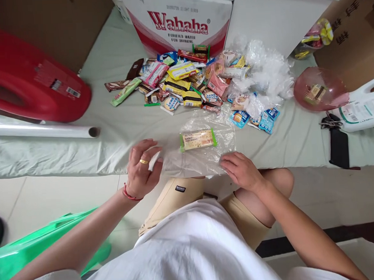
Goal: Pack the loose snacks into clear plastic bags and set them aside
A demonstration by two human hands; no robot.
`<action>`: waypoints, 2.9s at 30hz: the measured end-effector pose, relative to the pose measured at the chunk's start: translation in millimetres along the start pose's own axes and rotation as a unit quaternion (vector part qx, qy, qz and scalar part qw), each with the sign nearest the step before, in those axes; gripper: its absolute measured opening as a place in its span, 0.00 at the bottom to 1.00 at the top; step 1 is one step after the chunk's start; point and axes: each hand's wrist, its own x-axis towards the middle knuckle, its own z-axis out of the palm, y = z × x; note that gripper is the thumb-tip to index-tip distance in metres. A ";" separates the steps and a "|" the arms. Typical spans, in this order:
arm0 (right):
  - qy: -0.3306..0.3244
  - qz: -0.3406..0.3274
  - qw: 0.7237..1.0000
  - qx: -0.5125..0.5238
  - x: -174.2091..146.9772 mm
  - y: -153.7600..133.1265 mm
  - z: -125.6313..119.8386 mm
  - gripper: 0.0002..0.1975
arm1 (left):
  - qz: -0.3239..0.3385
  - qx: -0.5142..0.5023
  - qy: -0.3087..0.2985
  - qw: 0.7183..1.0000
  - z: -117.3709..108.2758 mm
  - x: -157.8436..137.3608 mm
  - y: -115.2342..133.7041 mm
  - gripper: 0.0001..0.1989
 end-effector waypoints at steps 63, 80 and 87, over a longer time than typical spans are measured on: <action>0.007 0.339 0.915 0.221 149.2 63.4 -24.1 0.20 | -0.197 0.058 -0.154 0.966 4.8 63.0 -30.0 0.25; -0.013 0.343 0.917 0.203 153.1 72.0 -17.8 0.18 | 0.165 -0.019 -0.203 0.965 1.5 54.7 -39.4 0.39; -0.013 0.354 0.907 0.227 151.5 73.0 -18.2 0.20 | 0.076 -0.011 -0.260 0.963 -6.4 66.3 -53.6 0.19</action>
